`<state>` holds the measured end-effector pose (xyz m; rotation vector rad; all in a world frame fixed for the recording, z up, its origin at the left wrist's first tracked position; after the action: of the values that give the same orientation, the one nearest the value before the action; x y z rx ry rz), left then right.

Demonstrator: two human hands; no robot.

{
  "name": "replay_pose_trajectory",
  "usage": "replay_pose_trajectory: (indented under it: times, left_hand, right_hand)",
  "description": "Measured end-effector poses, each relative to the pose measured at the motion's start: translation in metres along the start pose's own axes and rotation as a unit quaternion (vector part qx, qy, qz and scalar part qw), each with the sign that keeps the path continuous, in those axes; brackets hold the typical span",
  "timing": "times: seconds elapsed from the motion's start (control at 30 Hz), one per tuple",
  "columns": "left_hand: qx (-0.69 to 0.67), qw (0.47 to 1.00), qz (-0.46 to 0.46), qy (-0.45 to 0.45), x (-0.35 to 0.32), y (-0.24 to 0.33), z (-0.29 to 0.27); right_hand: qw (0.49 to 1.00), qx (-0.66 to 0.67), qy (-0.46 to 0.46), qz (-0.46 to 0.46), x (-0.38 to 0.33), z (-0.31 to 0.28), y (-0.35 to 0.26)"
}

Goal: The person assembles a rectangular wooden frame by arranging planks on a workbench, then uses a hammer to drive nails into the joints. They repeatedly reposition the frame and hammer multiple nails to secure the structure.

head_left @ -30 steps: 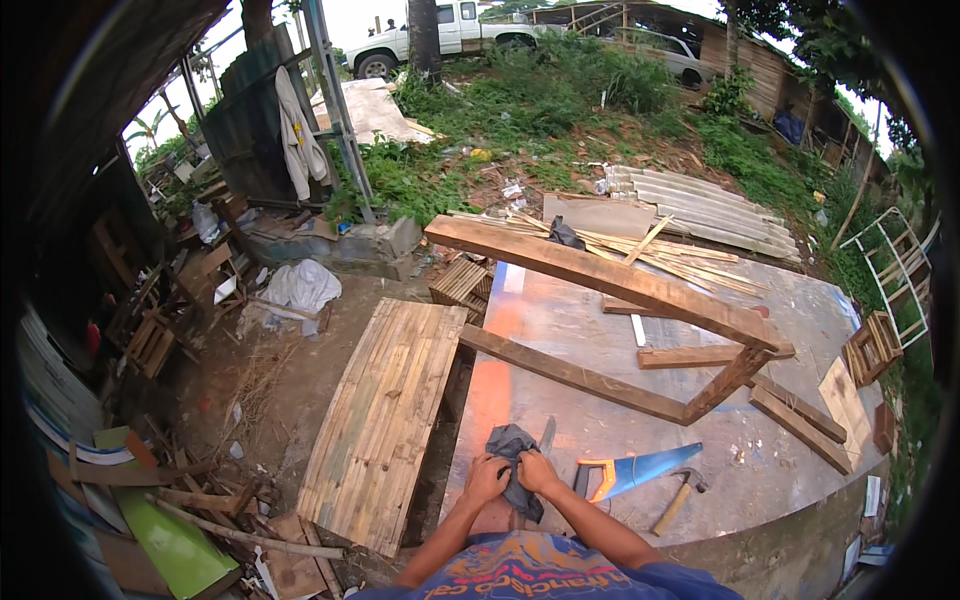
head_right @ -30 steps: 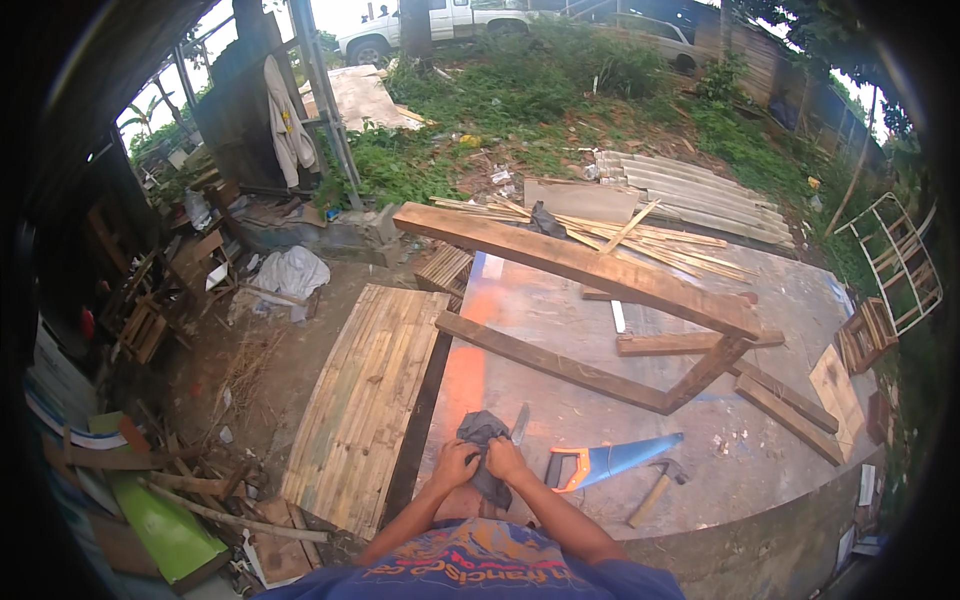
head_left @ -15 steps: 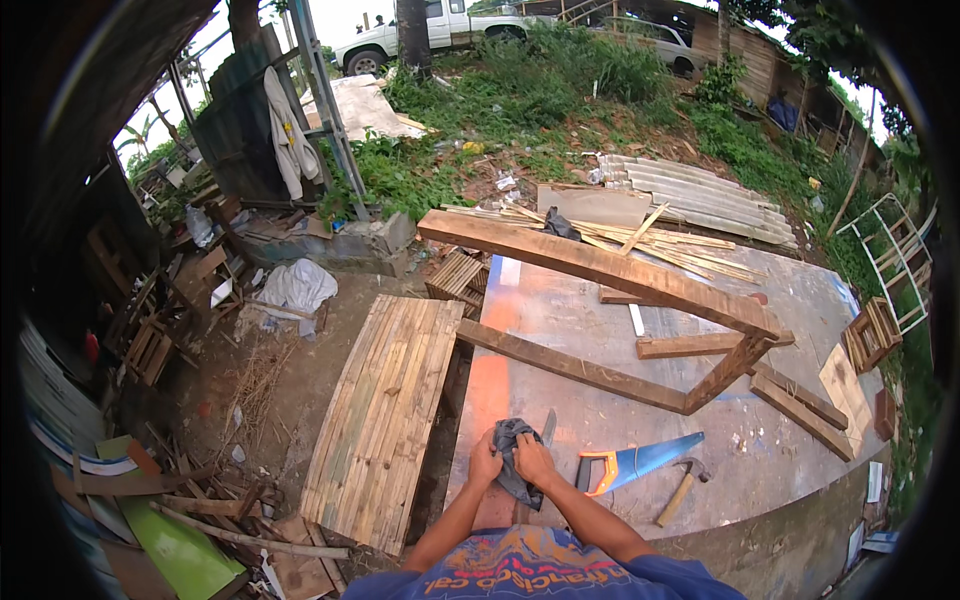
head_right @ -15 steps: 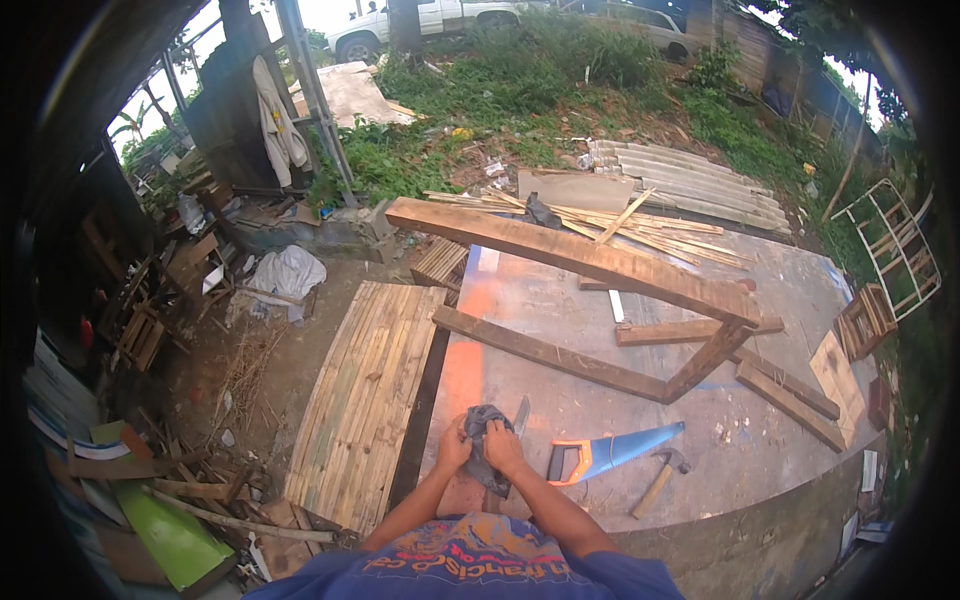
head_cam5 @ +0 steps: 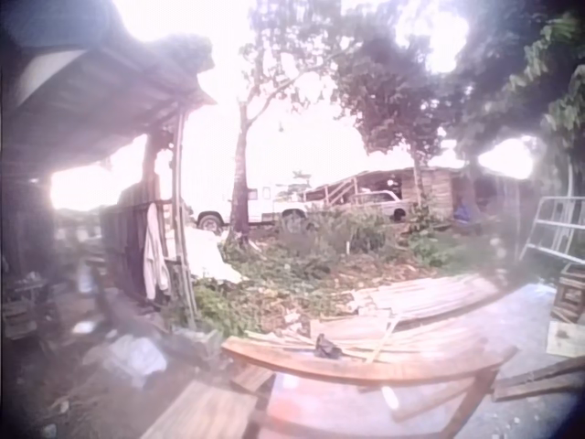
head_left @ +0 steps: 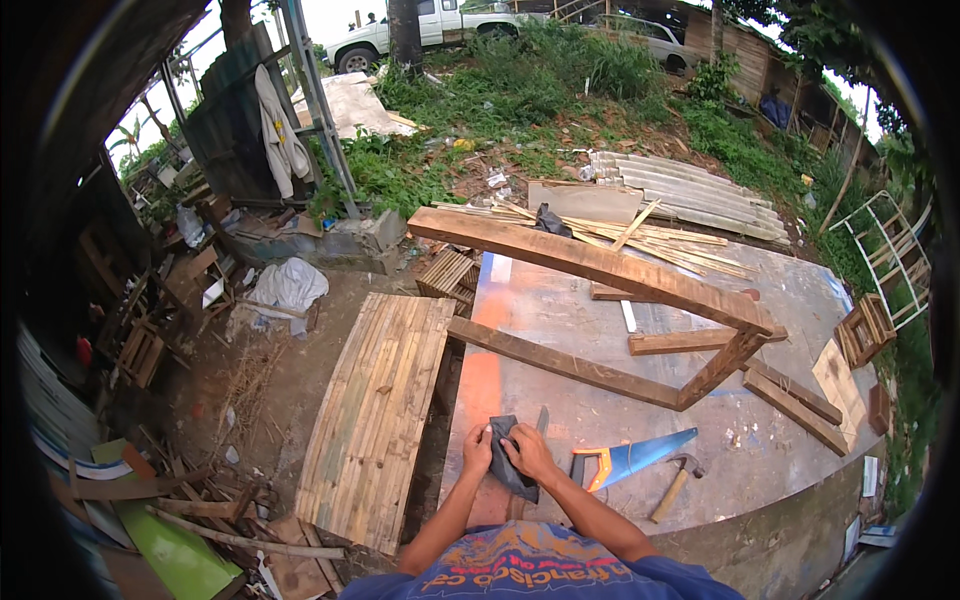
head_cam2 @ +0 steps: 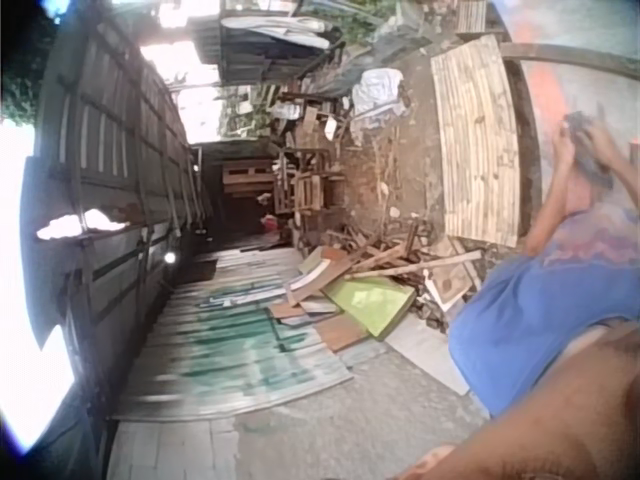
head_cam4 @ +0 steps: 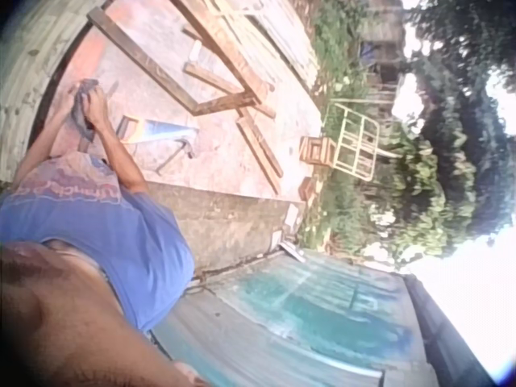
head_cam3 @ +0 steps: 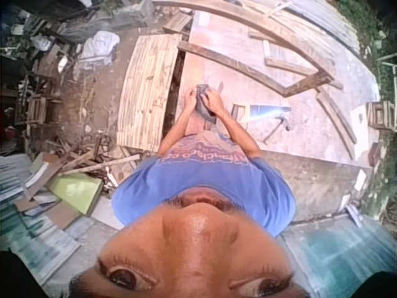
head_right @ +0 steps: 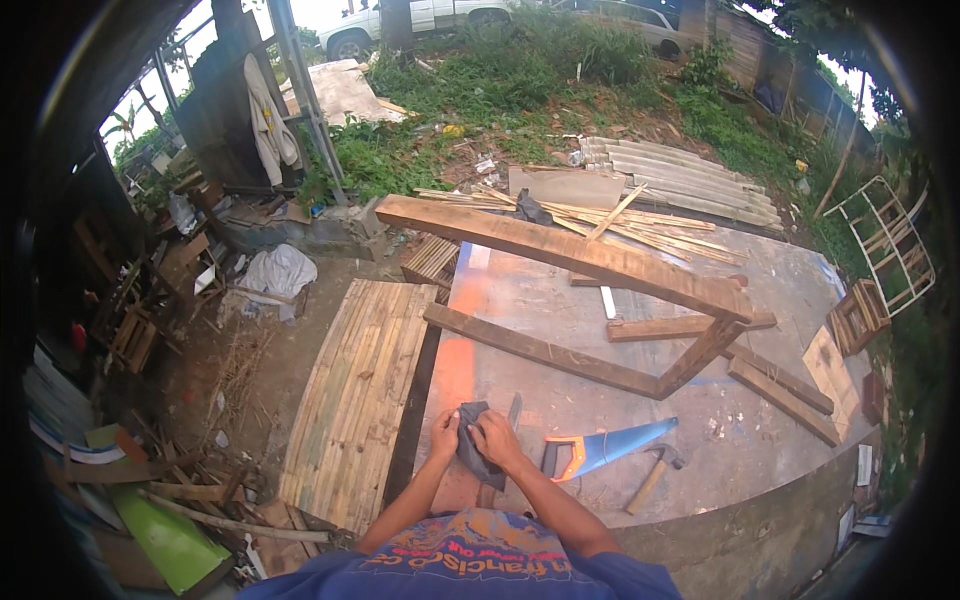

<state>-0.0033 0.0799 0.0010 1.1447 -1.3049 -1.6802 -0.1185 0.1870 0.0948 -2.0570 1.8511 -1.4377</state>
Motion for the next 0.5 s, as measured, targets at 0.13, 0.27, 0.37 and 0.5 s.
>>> replay_pose_trajectory:
  times: [0.13,0.27,0.37,0.5]
  left_hand:
    - [0.063,0.997,-0.027,0.036,0.001,0.011,-0.022]
    - [0.123,0.992,-0.013,0.034,-0.024,0.070,-0.009]
    - [0.162,0.981,0.105,-0.007,-0.039,0.102,0.007]
    - [0.305,0.939,0.146,-0.060,-0.042,0.095,0.013]
  right_hand:
    - [0.993,0.057,0.063,0.078,0.015,-0.008,-0.006]
    - [0.987,0.004,0.111,0.114,0.023,-0.025,0.012]
    - [0.982,-0.096,0.148,0.072,0.036,-0.038,0.000]
    - [0.979,-0.094,0.165,0.078,0.038,-0.047,-0.025]
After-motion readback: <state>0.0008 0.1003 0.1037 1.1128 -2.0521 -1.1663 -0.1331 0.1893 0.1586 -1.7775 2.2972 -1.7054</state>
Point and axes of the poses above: each hand's wrist, its own x-axis towards the middle knuckle, its own z-axis out of the palm, y = z × x, the point moved 4 cm from there along x, towards the middle knuckle, and after that the axes turned 12 degrees about -z, right-handed, at the moved point
